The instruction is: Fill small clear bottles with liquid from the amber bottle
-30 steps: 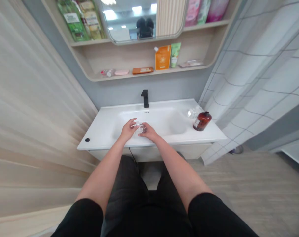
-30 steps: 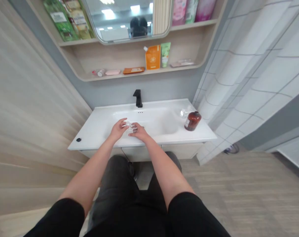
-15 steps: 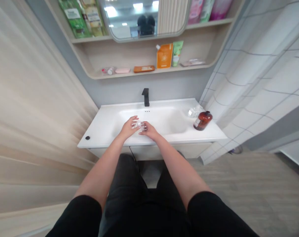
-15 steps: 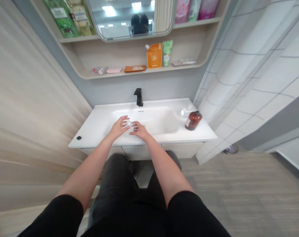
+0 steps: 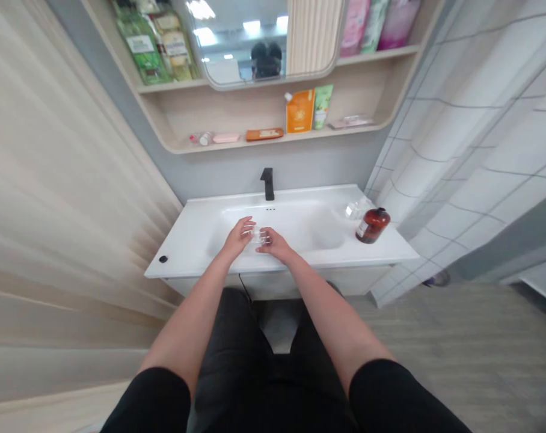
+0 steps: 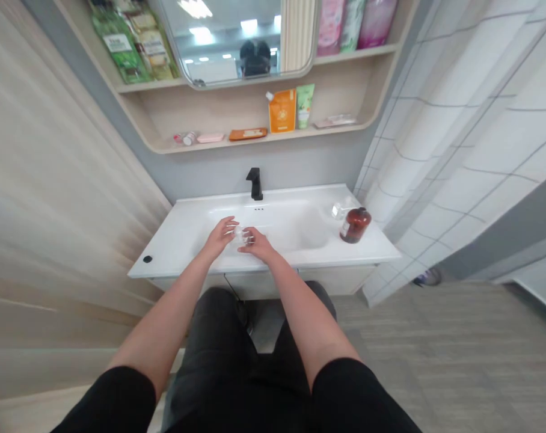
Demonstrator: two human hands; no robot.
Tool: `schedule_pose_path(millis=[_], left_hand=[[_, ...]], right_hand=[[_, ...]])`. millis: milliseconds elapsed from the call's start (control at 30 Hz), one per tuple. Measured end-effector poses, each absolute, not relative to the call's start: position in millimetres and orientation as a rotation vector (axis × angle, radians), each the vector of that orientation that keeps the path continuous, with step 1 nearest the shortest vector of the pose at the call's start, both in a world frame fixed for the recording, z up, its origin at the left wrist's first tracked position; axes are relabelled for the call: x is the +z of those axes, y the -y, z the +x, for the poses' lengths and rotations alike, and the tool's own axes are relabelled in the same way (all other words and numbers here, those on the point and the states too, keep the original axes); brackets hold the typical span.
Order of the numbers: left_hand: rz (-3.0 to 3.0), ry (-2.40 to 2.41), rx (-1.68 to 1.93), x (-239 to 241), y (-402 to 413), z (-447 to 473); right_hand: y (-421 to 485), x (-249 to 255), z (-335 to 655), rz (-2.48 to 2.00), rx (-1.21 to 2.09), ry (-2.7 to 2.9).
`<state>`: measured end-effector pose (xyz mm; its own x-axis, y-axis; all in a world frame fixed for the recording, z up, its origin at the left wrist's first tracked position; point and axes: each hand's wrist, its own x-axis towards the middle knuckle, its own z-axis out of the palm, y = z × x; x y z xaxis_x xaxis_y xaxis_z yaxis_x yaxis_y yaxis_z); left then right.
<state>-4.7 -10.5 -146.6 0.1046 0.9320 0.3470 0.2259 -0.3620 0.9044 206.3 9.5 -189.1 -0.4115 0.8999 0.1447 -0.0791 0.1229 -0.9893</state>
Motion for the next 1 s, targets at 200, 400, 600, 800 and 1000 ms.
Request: schedule_pose_path(millis=[200,400,600,800,1000], left_hand=[[1.702,-1.239,1.309,-145.4,10.6,1.8],[1.713,-1.230,1.293,-144.5,15.4,-2.4],[1.628,-1.348,1.397,-150.5,17.0,8.1],[1.573,-1.231,1.351,-154.6,21.4,-3.2],[1.546,-1.208,1.377,-164.0,26.8,-5.8]], right_hand=[[-9.0,-188.6,206.7,-0.859,1.416,1.538],[-7.6,-185.2,207.6,-0.851,1.405,1.600],[-11.5,-192.1,205.6,-0.825,1.422,1.563],[-12.8,-194.6,207.1,-0.760,1.468,1.593],[-11.5,-190.7,204.7,-0.820,1.453,1.565]])
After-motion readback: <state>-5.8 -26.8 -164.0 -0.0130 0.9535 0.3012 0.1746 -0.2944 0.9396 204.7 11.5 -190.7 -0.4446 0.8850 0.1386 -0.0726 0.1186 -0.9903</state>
